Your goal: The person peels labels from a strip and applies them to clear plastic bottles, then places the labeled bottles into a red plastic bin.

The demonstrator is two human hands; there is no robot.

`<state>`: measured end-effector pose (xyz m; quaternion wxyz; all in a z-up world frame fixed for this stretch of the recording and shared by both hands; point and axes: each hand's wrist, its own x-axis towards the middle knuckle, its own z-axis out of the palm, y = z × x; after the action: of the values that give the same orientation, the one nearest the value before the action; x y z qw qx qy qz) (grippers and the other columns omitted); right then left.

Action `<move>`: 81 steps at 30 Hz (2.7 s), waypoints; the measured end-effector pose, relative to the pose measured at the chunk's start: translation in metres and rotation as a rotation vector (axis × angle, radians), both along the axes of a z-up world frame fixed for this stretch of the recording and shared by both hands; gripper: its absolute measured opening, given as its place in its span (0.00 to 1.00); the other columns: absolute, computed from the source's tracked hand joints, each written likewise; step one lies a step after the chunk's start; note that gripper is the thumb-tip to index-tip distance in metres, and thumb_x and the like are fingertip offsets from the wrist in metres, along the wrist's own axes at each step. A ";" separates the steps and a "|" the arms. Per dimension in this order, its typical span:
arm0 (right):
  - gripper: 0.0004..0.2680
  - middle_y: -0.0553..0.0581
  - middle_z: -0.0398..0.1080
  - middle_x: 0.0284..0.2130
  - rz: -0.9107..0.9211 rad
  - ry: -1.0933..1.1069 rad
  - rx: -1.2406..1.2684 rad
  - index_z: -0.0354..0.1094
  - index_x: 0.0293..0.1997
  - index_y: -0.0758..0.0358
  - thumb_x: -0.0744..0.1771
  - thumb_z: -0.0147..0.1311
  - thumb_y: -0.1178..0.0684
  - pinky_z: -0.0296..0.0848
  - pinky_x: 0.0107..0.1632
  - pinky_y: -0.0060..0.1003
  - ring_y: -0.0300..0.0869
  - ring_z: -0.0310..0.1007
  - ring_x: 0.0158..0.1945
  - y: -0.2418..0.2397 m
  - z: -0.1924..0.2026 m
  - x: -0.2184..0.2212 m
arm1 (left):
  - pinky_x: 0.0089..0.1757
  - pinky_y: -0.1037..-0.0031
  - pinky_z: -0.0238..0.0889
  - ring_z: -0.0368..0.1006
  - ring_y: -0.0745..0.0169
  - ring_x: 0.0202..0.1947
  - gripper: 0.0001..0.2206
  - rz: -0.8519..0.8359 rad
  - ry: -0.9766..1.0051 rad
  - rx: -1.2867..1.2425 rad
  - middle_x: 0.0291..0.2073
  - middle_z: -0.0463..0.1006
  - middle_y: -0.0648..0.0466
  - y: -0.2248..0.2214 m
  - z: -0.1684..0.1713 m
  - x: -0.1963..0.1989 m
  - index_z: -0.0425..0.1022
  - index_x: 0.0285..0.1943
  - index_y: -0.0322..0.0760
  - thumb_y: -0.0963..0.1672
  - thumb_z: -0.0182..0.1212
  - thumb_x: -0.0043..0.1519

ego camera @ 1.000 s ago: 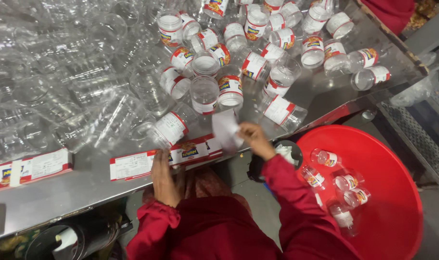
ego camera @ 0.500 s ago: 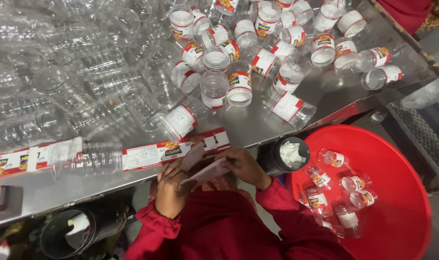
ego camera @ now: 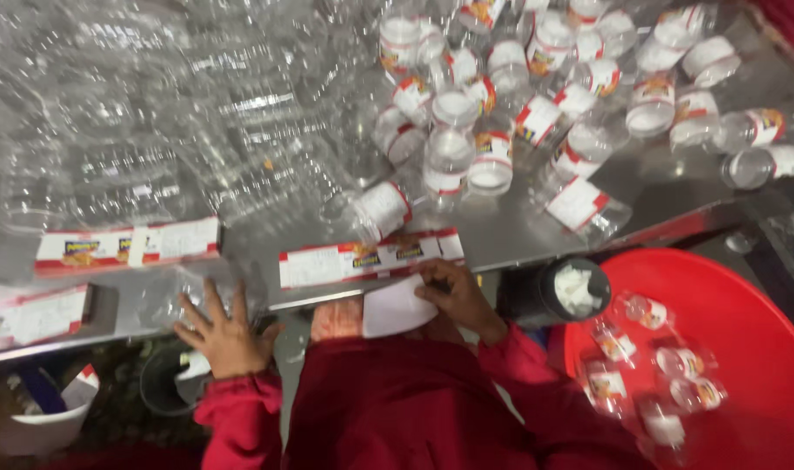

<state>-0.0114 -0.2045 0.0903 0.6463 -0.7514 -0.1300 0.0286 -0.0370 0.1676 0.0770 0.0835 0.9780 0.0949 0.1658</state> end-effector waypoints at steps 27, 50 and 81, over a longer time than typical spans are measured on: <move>0.11 0.50 0.73 0.40 0.153 0.107 -0.004 0.74 0.51 0.65 0.64 0.63 0.61 0.74 0.46 0.31 0.33 0.73 0.43 0.016 0.024 -0.023 | 0.66 0.60 0.53 0.59 0.38 0.70 0.38 -0.486 -0.188 -0.928 0.75 0.57 0.39 -0.058 0.026 0.038 0.50 0.80 0.38 0.43 0.63 0.58; 0.30 0.64 0.55 0.70 0.000 -0.702 -1.344 0.54 0.73 0.42 0.62 0.63 0.43 0.42 0.70 0.68 0.57 0.49 0.74 -0.079 -0.016 0.167 | 0.41 0.77 0.71 0.78 0.71 0.36 0.10 -0.358 0.203 -1.310 0.37 0.88 0.51 -0.070 -0.018 -0.017 0.83 0.47 0.26 0.37 0.67 0.57; 0.13 0.53 0.78 0.31 0.021 0.143 -0.022 0.70 0.53 0.61 0.64 0.61 0.57 0.77 0.45 0.35 0.41 0.79 0.39 0.047 0.067 -0.043 | 0.25 0.73 0.69 0.79 0.64 0.21 0.04 -0.368 0.159 -1.045 0.23 0.82 0.49 -0.137 0.058 -0.049 0.79 0.35 0.31 0.39 0.69 0.54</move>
<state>-0.0548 -0.1579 0.1576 0.6451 -0.7532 -0.0913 0.0905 -0.0861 0.0304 0.1348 0.5773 0.8165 -0.0018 0.0050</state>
